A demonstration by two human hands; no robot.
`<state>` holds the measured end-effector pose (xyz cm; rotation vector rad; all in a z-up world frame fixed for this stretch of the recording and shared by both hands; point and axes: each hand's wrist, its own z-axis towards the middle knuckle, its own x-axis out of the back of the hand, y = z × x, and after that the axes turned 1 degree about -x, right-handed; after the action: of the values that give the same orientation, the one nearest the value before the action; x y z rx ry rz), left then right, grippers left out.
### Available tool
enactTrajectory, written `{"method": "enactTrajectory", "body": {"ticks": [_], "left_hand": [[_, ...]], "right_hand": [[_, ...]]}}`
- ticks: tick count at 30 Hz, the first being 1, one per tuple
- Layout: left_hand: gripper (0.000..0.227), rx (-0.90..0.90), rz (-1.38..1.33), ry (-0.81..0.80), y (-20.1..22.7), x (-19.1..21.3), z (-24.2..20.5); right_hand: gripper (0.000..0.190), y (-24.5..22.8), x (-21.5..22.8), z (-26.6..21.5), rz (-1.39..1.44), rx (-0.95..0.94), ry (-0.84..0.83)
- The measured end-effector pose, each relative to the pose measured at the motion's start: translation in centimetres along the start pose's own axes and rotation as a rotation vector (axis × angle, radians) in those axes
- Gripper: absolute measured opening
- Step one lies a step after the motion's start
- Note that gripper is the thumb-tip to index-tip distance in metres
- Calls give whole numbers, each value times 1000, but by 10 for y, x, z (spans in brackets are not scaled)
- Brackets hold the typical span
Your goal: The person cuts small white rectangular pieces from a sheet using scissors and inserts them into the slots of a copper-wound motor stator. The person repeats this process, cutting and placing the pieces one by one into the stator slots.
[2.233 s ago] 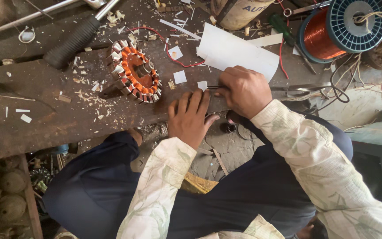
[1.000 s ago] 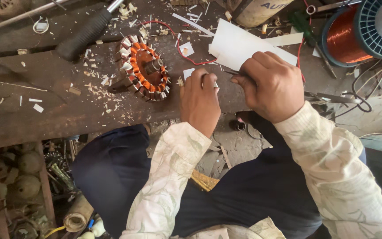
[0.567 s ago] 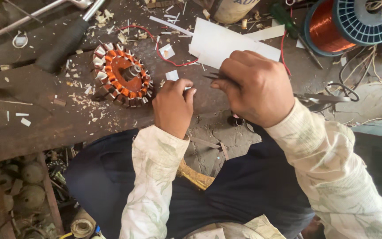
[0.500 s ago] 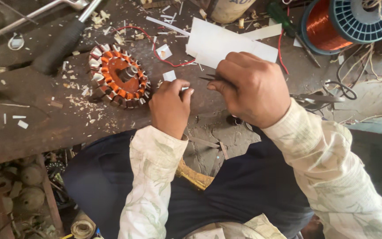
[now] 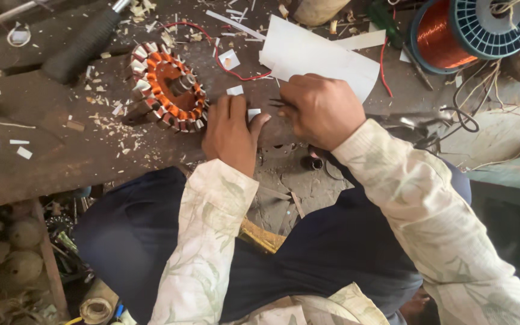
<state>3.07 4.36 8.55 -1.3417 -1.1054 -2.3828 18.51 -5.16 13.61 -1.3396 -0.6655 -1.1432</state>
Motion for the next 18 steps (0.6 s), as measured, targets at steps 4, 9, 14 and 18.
{"method": "enactTrajectory", "body": {"ticks": [4,9,14,18], "left_hand": [[45,20,-85,-18,-6,0,-5],[39,9,-60,-56,-14,-8,-11],[21,-227,19,-2,-22,-19,-24],[39,-325,107,-83,-21,-10,-49]], "right_hand": [[15,-1,-17,10,-18,-50,-38],[19,1,-22,15,20,-93,-156],[27,5,-24,17,-4,-52,-161],[28,4,-26,17,-19,-85,-189]]}}
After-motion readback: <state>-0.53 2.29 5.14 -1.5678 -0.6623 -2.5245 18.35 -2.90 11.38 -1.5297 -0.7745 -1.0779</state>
